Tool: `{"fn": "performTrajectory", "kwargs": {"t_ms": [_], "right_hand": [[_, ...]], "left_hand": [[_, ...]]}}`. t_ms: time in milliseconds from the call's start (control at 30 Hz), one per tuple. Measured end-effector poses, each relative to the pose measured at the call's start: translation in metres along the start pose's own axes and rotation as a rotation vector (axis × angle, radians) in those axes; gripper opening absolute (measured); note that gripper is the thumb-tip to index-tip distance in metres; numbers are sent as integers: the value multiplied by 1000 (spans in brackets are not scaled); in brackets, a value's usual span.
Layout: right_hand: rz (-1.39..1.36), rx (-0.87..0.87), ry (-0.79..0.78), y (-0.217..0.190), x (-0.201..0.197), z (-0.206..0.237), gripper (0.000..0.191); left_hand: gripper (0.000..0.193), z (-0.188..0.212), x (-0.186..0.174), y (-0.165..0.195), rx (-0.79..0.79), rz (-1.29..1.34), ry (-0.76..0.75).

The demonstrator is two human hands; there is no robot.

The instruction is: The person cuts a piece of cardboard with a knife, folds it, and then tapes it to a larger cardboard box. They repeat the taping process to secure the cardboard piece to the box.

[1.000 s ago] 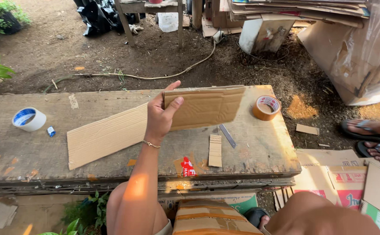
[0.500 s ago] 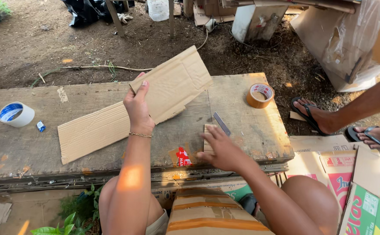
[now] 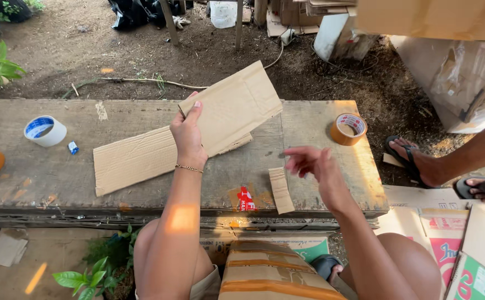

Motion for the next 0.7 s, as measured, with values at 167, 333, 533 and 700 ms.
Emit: {"fn": "performTrajectory", "kwargs": {"t_ms": [167,333,533,700], "right_hand": [[608,-3,197,21,15,10,59],[665,279,-256,75,88,27,58],[45,189,-296,-48,27,38,54],[-463,-373,-646,-168,-42,122,47]], "left_hand": [[35,12,5,-14,-56,14,36],[34,18,16,-8,-35,-88,1],[32,19,17,-4,-169,-10,-119],[30,7,14,-15,-146,29,-104]]}}
Point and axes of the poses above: each hand's wrist, its own z-axis away from the middle knuckle, its own x-axis out of the palm, y = z × x, the point moved 9 cm from there along -z, towards the middle knuckle, and after that the axes turned 9 degrees about z, right-handed, at the moved point
